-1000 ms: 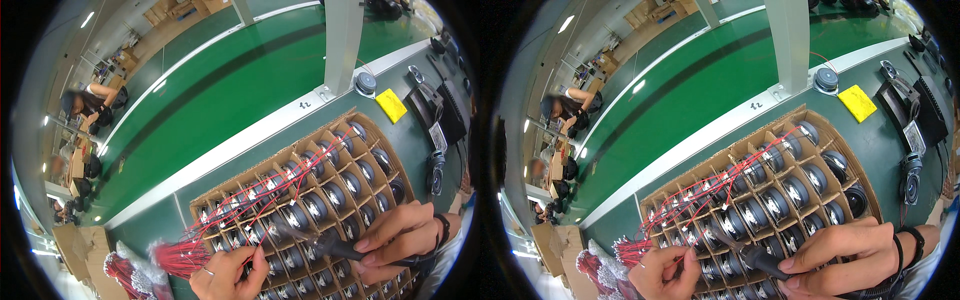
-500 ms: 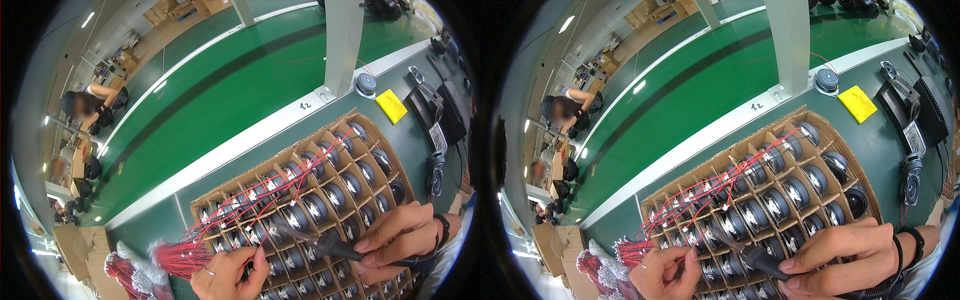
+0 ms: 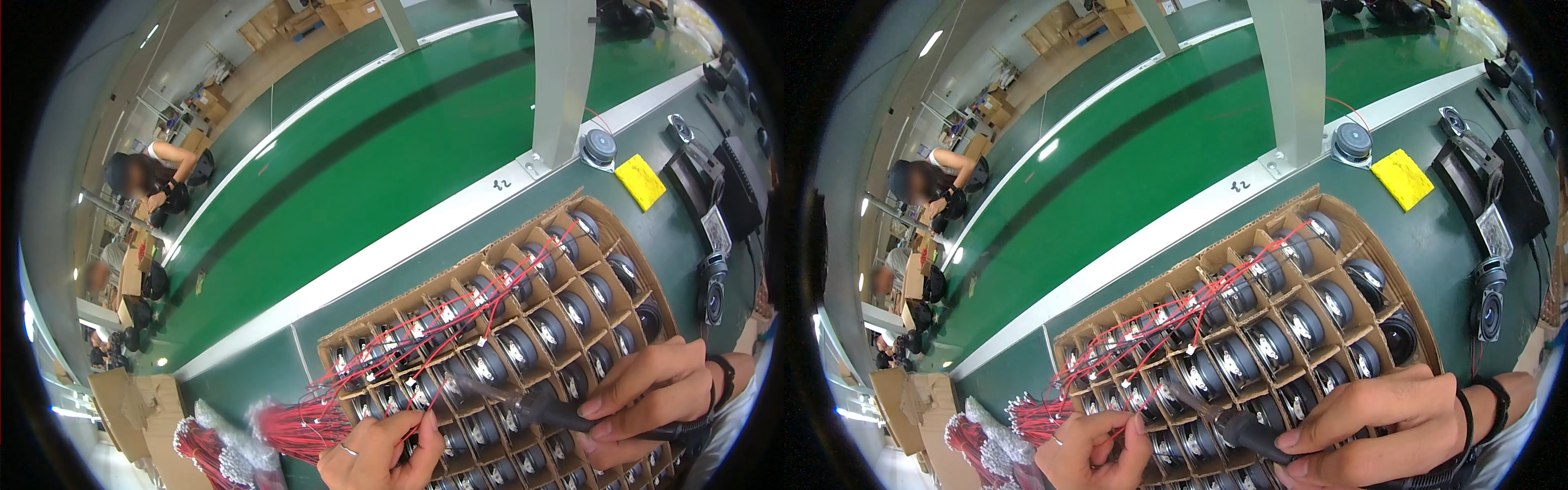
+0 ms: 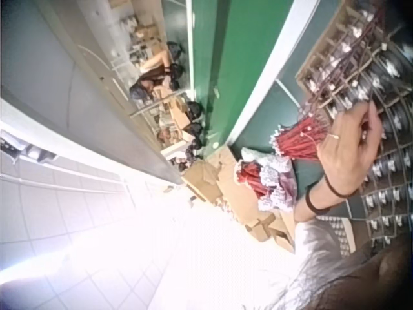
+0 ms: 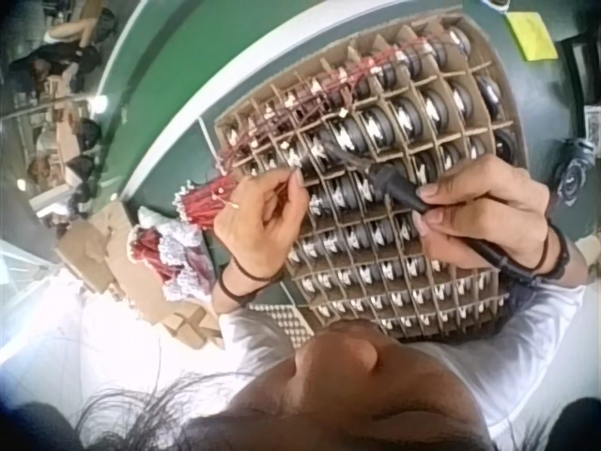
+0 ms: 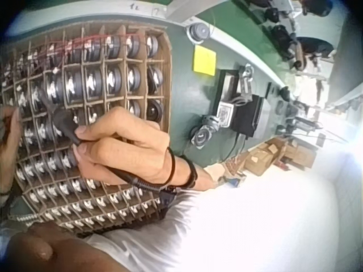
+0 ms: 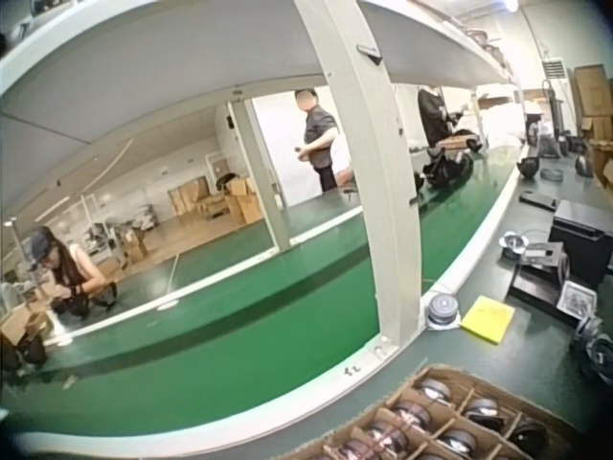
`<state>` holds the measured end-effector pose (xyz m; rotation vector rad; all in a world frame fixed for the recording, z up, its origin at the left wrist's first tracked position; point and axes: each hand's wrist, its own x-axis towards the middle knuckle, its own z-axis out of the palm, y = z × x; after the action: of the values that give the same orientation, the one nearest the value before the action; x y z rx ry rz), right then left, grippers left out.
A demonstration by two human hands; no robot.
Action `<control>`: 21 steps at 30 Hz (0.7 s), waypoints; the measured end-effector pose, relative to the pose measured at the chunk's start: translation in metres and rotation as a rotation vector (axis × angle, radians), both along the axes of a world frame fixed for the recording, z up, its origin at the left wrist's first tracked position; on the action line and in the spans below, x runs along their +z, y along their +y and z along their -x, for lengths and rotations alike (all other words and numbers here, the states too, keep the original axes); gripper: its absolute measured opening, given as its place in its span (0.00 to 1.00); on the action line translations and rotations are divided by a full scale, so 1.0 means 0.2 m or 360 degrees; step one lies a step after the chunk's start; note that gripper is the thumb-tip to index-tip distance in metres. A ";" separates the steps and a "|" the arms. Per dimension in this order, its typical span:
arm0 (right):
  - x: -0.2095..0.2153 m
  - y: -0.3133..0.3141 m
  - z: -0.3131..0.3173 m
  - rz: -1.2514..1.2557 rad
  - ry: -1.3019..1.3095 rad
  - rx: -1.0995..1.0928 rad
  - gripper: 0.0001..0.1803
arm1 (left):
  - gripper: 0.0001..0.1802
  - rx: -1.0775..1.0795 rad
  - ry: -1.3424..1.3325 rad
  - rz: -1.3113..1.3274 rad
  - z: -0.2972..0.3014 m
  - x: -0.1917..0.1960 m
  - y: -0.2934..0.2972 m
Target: Connecting red wires to metal circular components using a soldering iron or hand tool in an assembly line.
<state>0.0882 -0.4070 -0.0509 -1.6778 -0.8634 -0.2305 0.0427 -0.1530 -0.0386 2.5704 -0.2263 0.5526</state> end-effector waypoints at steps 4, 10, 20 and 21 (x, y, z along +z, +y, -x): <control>0.00 0.00 0.00 0.0009 0.0025 -0.0020 0.13 | 0.08 0.0008 0.0008 0.0007 0.00 0.00 0.00; 0.01 0.00 0.00 0.0026 0.0027 -0.0014 0.13 | 0.09 -0.0004 0.0013 0.0019 0.00 0.00 0.01; 0.00 -0.01 0.00 0.0019 0.0011 0.0005 0.14 | 0.08 -0.0002 0.0029 0.0007 0.00 0.00 0.01; 0.00 -0.01 0.00 0.0019 0.0002 0.0012 0.14 | 0.08 0.0002 0.0031 0.0010 0.00 0.00 0.00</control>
<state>0.0890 -0.4089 -0.0508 -1.6854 -0.8717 -0.2194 0.0427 -0.1521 -0.0378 2.5688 -0.2163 0.5275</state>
